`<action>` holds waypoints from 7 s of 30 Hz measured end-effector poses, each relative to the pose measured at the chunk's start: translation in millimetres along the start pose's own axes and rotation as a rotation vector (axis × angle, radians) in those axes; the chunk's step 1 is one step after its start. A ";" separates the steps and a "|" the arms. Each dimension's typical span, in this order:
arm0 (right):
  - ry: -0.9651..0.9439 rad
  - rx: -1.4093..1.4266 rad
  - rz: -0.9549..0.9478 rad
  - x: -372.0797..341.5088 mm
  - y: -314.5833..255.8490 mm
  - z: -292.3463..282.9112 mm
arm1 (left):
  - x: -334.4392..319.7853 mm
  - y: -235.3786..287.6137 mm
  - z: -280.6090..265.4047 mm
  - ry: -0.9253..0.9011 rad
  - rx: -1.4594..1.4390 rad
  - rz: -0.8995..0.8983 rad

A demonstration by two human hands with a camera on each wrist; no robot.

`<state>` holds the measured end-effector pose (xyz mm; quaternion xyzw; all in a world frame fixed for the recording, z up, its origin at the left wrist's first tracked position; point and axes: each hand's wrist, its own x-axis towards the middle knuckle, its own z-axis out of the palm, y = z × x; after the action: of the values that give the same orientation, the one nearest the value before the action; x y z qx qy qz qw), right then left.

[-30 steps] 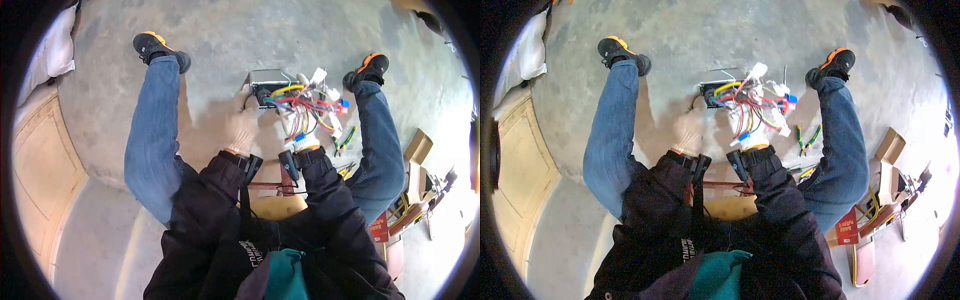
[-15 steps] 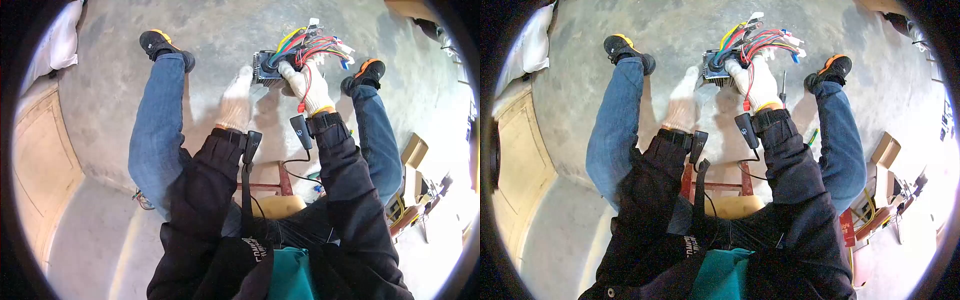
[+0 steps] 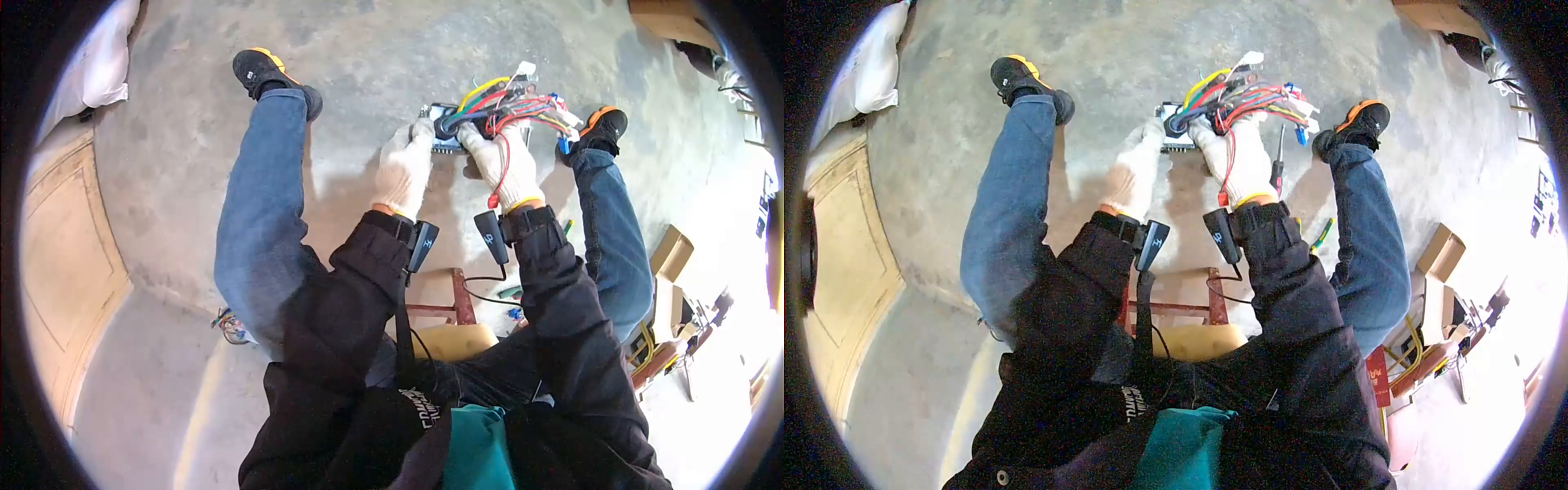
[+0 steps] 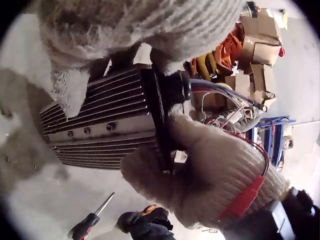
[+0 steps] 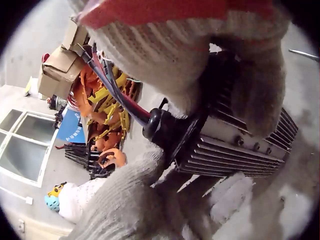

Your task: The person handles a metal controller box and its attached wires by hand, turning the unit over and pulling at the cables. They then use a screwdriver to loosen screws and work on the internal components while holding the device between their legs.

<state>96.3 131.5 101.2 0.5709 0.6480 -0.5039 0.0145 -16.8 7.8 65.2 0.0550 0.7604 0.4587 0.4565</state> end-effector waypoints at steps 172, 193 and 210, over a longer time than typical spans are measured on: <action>-0.285 -0.635 -0.206 37.1 -33.9 -36.6 | 55.7 25.1 -7.2 -0.443 -0.292 -0.071; -0.347 -0.407 -0.001 -2.3 -49.2 -46.2 | 19.9 22.9 -7.7 -0.339 -0.310 -0.071; -0.034 -0.615 -0.375 -3.1 62.0 7.1 | 16.2 13.6 -20.1 -0.319 -0.359 -0.291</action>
<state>140.2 114.6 60.1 0.4026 0.8625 -0.2886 0.1034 -45.7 10.7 68.2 -0.0651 0.5853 0.5013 0.6340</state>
